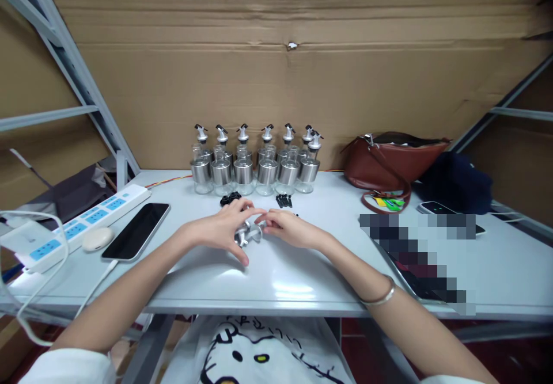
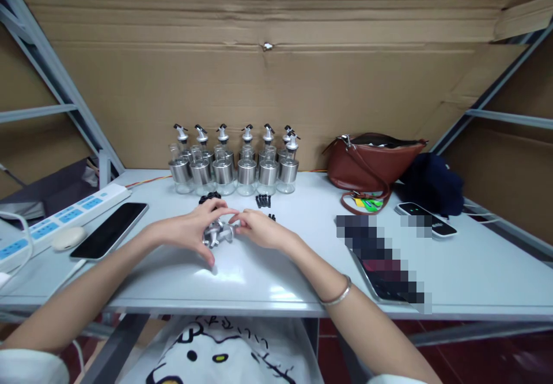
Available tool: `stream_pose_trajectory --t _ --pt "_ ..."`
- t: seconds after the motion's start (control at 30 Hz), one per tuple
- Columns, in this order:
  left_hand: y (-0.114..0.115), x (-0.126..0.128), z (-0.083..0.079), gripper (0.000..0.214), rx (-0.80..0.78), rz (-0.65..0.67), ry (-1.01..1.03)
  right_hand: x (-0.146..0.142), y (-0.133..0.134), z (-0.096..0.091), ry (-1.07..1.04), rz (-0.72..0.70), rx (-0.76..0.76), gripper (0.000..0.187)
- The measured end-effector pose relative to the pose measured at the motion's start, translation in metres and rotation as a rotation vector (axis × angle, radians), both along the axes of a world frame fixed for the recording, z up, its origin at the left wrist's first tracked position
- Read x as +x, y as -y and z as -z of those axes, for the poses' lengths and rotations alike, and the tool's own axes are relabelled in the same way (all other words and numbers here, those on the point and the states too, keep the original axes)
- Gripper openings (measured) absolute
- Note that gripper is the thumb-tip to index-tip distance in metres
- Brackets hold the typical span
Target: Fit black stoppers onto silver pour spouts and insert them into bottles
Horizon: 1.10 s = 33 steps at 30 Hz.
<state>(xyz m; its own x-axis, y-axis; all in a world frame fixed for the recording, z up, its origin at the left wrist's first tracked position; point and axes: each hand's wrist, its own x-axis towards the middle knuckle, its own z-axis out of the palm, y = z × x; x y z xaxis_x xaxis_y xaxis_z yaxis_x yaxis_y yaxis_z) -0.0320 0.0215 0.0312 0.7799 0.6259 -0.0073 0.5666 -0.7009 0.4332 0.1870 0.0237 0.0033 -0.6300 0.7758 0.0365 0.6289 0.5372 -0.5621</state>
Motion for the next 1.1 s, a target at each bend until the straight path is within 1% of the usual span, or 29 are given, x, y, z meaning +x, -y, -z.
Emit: stream_pose_trajectory --t 0.07,0.13,0.2,0.3,0.4,0.47,0.57,0.7,0.83,1.0,1.07,1.1 --pt "0.002 0.007 0.009 0.102 0.056 -0.013 -0.021 0.0 0.0 0.001 -0.049 0.008 -0.083 0.03" --pt "0.002 0.009 0.015 0.098 0.119 -0.058 -0.053 0.002 0.0 0.001 -0.132 0.001 -0.158 0.033" --pt "0.0 0.009 0.018 0.094 0.163 -0.086 -0.093 0.003 0.001 -0.001 -0.206 0.013 -0.171 0.027" --pt "-0.002 0.007 0.021 0.084 0.193 -0.067 -0.107 0.003 0.003 -0.005 -0.238 0.022 -0.178 0.008" --pt "-0.003 0.009 0.022 0.072 0.227 -0.041 -0.096 0.001 0.007 -0.01 -0.254 -0.078 -0.286 0.007" --pt "-0.002 0.011 0.023 0.062 0.254 -0.029 -0.104 0.0 0.009 -0.012 -0.27 -0.119 -0.326 0.009" --pt "-0.001 0.015 0.024 0.05 0.298 -0.007 -0.125 -0.001 0.01 -0.012 -0.273 -0.108 -0.314 0.01" --pt "-0.001 0.018 0.027 0.045 0.344 -0.003 -0.128 -0.001 0.008 -0.01 -0.252 -0.089 -0.301 0.013" --pt "-0.003 0.017 0.028 0.049 0.352 -0.006 -0.115 0.0 0.008 -0.009 -0.284 -0.09 -0.299 0.014" --pt "-0.003 0.015 0.026 0.055 0.378 -0.008 -0.131 0.001 0.01 -0.015 -0.288 -0.098 -0.27 0.014" --pt "-0.002 0.014 0.024 0.055 0.382 -0.013 -0.138 0.002 0.009 -0.018 -0.318 -0.054 -0.23 0.014" --pt "-0.002 0.013 0.022 0.056 0.382 -0.013 -0.136 0.003 0.007 -0.019 -0.366 -0.018 -0.207 0.015"
